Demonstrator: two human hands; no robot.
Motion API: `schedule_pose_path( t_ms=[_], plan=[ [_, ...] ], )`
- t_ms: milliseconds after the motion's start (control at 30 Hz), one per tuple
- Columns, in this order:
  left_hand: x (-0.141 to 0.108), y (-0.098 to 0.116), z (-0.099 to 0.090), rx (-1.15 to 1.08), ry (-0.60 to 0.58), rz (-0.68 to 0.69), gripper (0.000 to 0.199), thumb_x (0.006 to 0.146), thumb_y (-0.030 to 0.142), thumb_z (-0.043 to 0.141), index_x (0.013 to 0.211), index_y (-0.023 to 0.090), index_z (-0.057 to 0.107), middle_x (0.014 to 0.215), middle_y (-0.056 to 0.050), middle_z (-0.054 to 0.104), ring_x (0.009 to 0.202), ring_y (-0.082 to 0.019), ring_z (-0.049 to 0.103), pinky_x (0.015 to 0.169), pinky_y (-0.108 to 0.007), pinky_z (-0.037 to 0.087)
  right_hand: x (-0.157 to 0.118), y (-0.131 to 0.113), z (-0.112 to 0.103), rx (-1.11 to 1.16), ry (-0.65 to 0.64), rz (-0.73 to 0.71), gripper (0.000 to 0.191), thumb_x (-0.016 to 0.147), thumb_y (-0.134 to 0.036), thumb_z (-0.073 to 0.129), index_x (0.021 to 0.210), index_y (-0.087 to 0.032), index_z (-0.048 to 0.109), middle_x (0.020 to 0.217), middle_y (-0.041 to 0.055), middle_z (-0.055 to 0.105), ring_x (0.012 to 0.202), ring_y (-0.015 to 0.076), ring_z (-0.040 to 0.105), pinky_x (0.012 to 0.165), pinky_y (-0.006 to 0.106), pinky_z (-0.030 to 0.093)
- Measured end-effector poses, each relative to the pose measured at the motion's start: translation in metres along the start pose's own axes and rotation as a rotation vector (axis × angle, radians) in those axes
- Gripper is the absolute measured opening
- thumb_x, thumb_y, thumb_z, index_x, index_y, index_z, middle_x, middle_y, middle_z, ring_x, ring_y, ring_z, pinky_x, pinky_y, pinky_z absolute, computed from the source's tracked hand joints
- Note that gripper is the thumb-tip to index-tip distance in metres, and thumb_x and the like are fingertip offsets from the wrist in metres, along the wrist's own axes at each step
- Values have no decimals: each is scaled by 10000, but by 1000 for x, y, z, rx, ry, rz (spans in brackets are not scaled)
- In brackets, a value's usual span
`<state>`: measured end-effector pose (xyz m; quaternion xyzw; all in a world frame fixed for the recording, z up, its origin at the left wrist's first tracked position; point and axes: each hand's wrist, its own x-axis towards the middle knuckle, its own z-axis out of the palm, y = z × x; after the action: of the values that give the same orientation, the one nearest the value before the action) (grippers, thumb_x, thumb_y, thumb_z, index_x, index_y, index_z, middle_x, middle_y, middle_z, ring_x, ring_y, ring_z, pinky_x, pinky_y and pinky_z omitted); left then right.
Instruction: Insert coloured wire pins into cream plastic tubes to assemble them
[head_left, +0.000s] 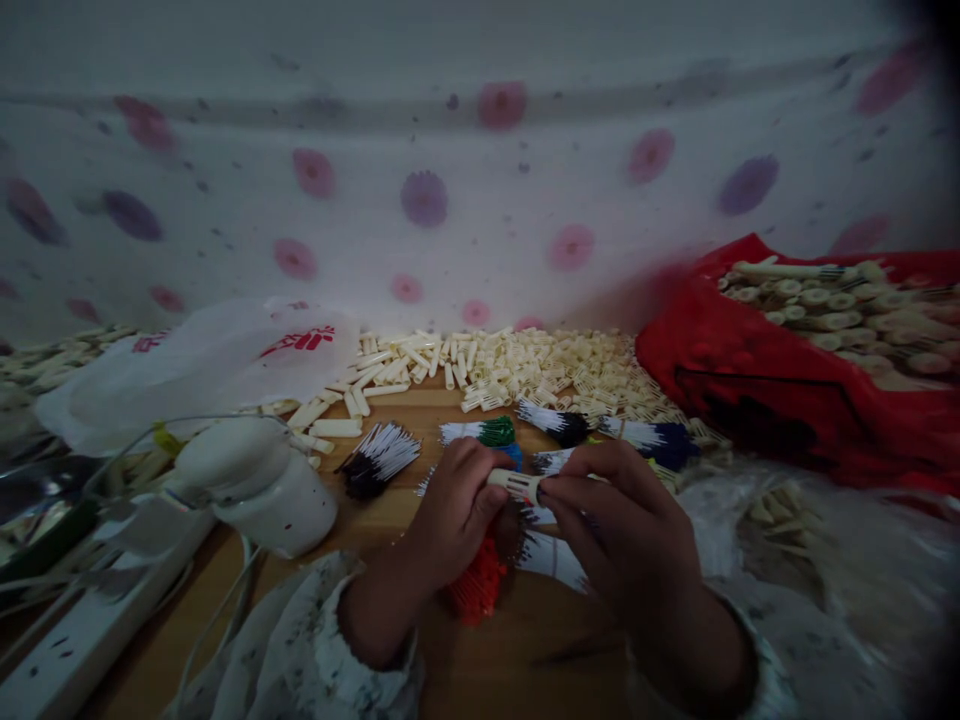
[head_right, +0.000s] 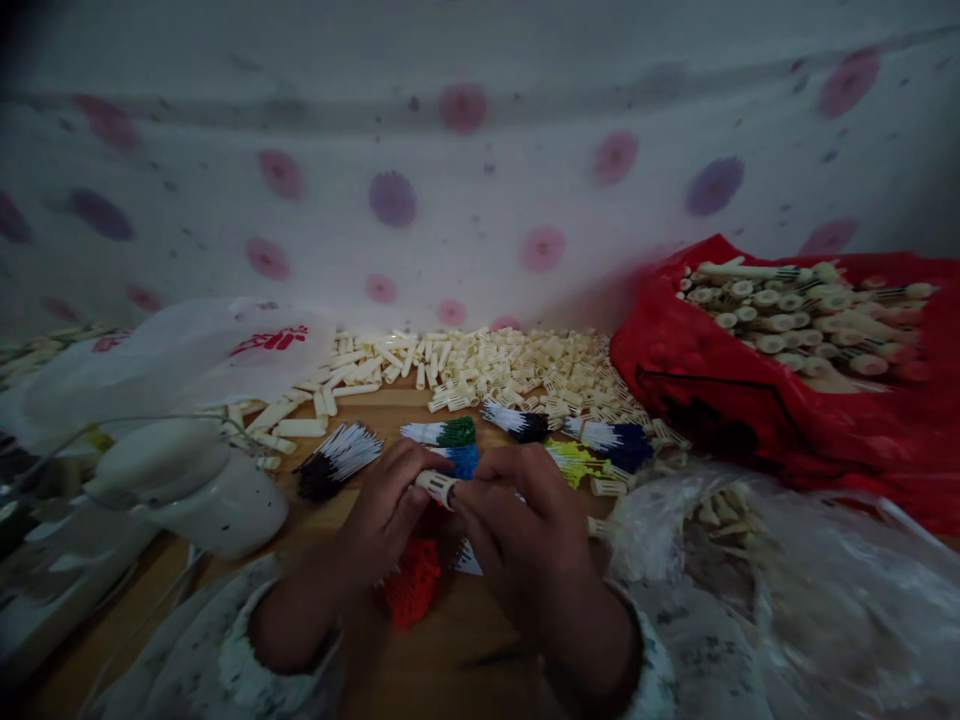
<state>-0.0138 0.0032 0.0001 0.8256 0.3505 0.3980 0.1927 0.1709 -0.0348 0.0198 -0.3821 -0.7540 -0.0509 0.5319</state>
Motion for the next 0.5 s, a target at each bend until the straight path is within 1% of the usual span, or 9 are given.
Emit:
schedule_pose_path(
  t_ms=[100, 167, 300, 400, 500],
  plan=[
    [0, 1, 2, 38, 19, -11, 547, 932, 583, 233, 916, 170, 593, 881, -73, 521, 864, -225, 481, 760, -335, 373, 2, 1, 0, 34, -11, 49, 98, 815, -122, 610, 829, -218, 625, 863, 34, 543, 777, 143, 550, 642, 272, 483],
    [0, 1, 3, 69, 39, -9, 556, 927, 588, 245, 871, 164, 600, 857, -71, 510, 839, -224, 474, 737, -335, 366, 3, 2, 0, 76, -27, 78, 111, 805, -111, 615, 810, -222, 619, 846, 24, 541, 772, 140, 551, 646, 263, 478],
    [-1, 0, 5, 133, 110, 8, 522, 928, 569, 299, 904, 158, 618, 861, -70, 504, 829, -222, 472, 724, -334, 364, 3, 3, 2, 151, -52, 148, 112, 817, -113, 600, 813, -223, 620, 858, 21, 555, 796, 138, 562, 668, 245, 473],
    [-1, 0, 5, 189, 146, 10, 514, 930, 560, 306, 927, 159, 627, 855, -70, 511, 825, -223, 472, 718, -334, 366, 0, 3, 7, 186, -30, 201, 95, 832, -139, 593, 841, -225, 633, 880, 21, 565, 809, 135, 574, 679, 233, 468],
    [0, 0, 5, 240, 159, 4, 532, 929, 565, 290, 916, 158, 633, 840, -71, 516, 810, -225, 471, 708, -336, 371, -2, 4, 11, 234, -7, 274, 77, 843, -166, 591, 815, -223, 634, 870, 15, 567, 804, 129, 576, 683, 225, 461]
  ],
)
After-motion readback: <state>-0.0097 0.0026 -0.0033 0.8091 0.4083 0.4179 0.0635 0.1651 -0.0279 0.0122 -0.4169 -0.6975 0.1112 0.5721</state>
